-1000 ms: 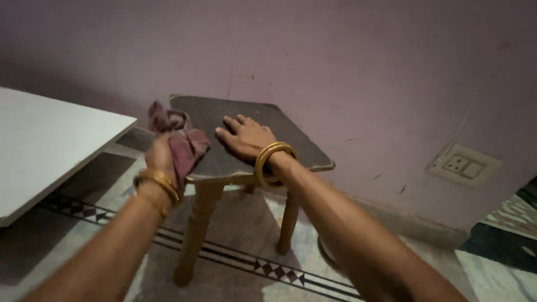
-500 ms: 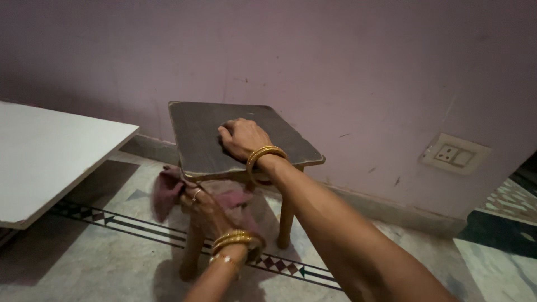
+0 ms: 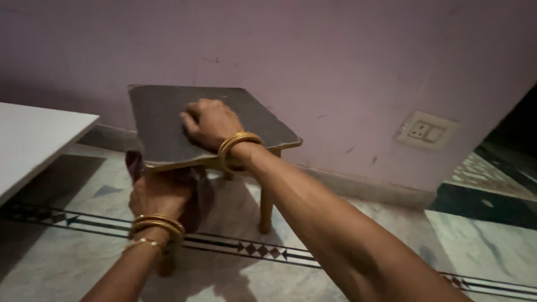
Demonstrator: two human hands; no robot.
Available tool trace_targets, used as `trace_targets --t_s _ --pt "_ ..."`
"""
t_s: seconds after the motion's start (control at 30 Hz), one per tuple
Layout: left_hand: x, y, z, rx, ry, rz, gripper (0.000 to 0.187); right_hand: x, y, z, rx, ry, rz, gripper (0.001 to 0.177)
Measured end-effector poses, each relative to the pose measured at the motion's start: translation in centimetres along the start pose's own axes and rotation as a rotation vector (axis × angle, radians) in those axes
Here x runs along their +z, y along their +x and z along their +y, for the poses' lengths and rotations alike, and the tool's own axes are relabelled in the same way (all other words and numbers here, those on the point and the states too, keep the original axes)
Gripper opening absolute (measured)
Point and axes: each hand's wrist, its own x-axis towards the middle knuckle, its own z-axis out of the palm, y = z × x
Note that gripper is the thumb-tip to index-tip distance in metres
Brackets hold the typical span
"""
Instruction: The person wipes the top surface and legs of a small wooden stool using a cloth. They repeatedly rub the stool's surface and legs, then lift and turn the stool to wipe the underside before setting it back down.
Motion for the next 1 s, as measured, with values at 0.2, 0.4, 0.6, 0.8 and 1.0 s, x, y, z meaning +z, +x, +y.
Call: trace_targets --t_s 0.2,0.4,0.6,0.8,1.0 --pt "0.7 0.4 -0.9 -0.043 -0.141 -0.035 0.052 1.0 -5.4 -2.8 -0.319 0.078 0.047 0.033" --pt "4.1 2.3 -7.5 0.189 -0.080 -0.075 0.056 2.4 -8.5 -3.1 -0.455 0.019 0.301 0.030" --pt "4.7 2.5 -8.3 0.315 0.066 -0.291 0.061 4.2 -16.6 -5.8 -0.765 -0.024 0.235 0.044" --pt "1.9 4.8 -6.7 0.304 0.121 -0.258 0.066 4.8 -21.0 -7.4 -0.087 0.224 0.032 0.045" --pt "1.6 3.1 -3.6 0.316 -0.177 -0.094 0.063 6.0 -18.0 -4.7 0.435 0.452 -0.356 0.092"
